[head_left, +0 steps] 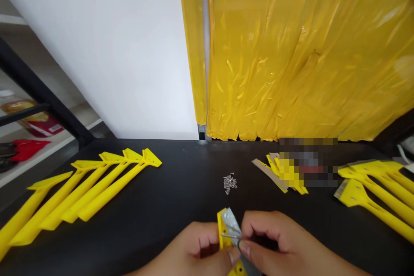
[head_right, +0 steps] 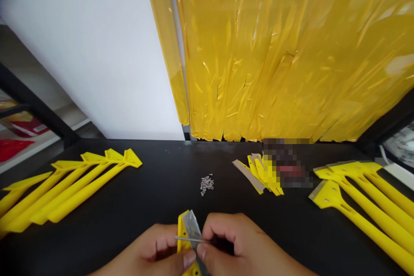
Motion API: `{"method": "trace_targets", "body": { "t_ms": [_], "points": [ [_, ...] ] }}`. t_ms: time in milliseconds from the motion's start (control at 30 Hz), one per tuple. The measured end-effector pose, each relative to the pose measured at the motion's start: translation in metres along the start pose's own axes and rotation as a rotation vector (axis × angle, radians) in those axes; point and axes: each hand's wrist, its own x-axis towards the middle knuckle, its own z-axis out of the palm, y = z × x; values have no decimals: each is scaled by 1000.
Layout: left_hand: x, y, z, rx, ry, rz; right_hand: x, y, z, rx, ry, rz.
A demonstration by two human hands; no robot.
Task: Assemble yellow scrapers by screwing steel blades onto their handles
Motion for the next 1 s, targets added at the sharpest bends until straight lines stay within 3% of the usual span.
{"method": "trace_targets", "body": {
  "t_ms": [133,267,400,767,1000],
  "points": [
    [1,-2,0,5,-17,-20,0,2,2,-8,16,-27],
    [-1,10,5,-7,-39,1,-1,2,3,-21,17,-18],
    [-1,19,8,16,11,-14,-2,1,3,-56,16,20],
    [2,-4,-2,52,-28,-43,2,6,1,-92,-18,17],
    [3,-14,-5,50,58,-170,0,4,2,-165,-18,23]
  ]
}}
